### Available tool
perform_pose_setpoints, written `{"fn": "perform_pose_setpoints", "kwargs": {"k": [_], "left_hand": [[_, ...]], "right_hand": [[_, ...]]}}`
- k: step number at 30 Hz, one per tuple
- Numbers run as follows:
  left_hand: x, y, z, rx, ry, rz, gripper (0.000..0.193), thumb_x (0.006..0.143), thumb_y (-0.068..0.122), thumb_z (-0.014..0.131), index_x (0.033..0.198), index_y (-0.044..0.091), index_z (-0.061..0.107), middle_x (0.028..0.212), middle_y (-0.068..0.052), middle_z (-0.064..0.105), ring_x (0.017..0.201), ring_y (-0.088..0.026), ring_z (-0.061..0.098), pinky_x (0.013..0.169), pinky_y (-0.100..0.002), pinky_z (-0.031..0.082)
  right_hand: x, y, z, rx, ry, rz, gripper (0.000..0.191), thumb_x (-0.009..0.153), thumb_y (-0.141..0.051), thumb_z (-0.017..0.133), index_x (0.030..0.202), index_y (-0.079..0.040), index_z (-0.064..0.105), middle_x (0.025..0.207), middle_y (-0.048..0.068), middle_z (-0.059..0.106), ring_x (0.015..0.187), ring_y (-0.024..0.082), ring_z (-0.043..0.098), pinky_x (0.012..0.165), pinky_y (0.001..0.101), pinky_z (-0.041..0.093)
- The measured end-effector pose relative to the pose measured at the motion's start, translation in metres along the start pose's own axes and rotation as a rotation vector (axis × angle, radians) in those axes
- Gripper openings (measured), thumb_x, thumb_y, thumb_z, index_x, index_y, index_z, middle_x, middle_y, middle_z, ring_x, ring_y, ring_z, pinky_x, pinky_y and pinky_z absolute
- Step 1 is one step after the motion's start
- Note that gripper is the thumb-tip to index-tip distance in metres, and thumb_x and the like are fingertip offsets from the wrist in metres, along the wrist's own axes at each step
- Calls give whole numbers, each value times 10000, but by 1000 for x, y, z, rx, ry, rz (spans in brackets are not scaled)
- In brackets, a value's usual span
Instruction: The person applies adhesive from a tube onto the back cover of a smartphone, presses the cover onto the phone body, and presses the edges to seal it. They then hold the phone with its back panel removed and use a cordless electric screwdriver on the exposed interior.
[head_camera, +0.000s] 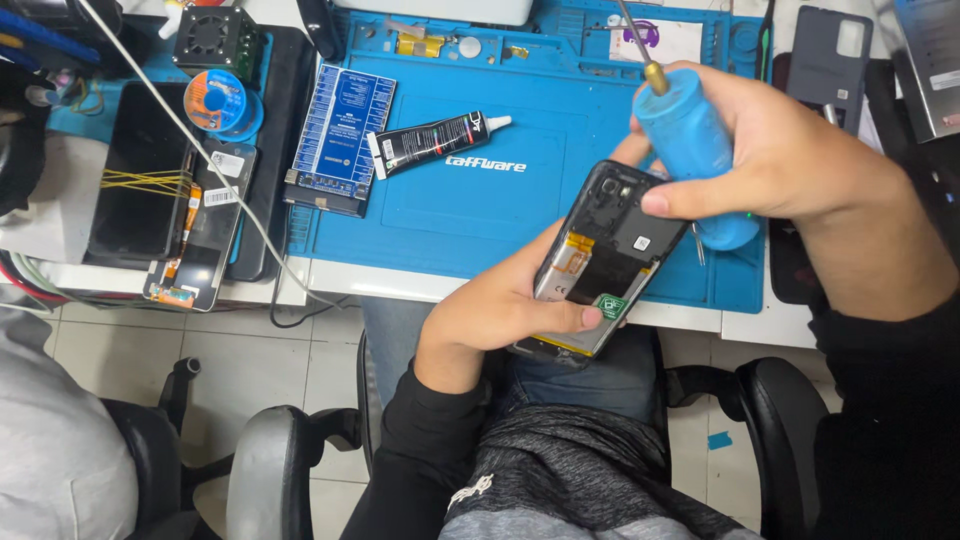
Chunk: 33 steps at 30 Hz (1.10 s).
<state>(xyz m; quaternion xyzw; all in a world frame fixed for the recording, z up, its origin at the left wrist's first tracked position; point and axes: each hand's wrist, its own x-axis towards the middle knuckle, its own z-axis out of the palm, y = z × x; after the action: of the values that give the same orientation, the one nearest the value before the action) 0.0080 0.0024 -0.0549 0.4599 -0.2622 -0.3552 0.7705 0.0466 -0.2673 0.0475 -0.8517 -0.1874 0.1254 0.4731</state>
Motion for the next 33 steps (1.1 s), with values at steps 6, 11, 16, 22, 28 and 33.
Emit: {"fn": "perform_pose_setpoints", "kwargs": {"k": [6, 11, 16, 22, 28, 33], "left_hand": [[-18, 29, -24, -625, -51, 118, 690, 1078, 333, 655, 1566, -50, 352, 1403, -283, 581, 1289, -388, 584, 1110, -494, 455], [7, 43, 4, -729, 85, 517, 912, 1013, 683, 513, 1633, 58, 274, 1562, -251, 399, 1448, -401, 421, 1215, -563, 362], [8, 38, 43, -647, 325, 118, 1253, 724, 797, 731, 1628, 275, 38, 1774, -143, 50, 1595, -334, 163, 1259, -485, 232], [18, 14, 43, -35, 183, 688, 1189, 856, 265, 881, 1655, 343, 5, 1699, -177, 191, 1477, -274, 372, 1256, -444, 345], [13, 2, 31, -272, 272, 548, 664, 1047, 5, 647, 1501, 260, 236, 1591, -293, 369, 1362, -405, 509, 1162, -523, 490], [3, 15, 26, -435, 262, 591, 668, 1069, -62, 602, 1487, 347, 279, 1595, -239, 331, 1350, -422, 527, 1070, -529, 555]], "right_hand": [[-30, 1, 20, 736, 252, -125, 463, 943, 11, 716, 1333, -33, 470, 1190, 192, 660, 1100, 242, 692, 1020, 401, 578], [-47, -7, 74, 1000, 550, -151, 391, 1028, 44, 631, 1367, -22, 447, 1231, 179, 627, 1149, 251, 669, 1064, 400, 559], [-38, -14, 105, 1173, 624, -25, 380, 1018, 24, 592, 1357, -43, 435, 1291, 169, 607, 1199, 270, 656, 1042, 426, 563], [-45, -20, 120, 1119, 578, -76, 422, 1028, 30, 585, 1397, -77, 411, 1366, 198, 574, 1254, 274, 637, 1078, 419, 551], [-66, -5, 107, 885, 407, -62, 476, 1016, -249, 620, 1397, -57, 410, 1299, 180, 589, 909, 216, 676, 701, 322, 566], [-111, 0, 97, 872, 71, 92, 736, 997, -535, 593, 1432, 35, 427, 962, 155, 633, 729, 150, 626, 661, 288, 527]]}}
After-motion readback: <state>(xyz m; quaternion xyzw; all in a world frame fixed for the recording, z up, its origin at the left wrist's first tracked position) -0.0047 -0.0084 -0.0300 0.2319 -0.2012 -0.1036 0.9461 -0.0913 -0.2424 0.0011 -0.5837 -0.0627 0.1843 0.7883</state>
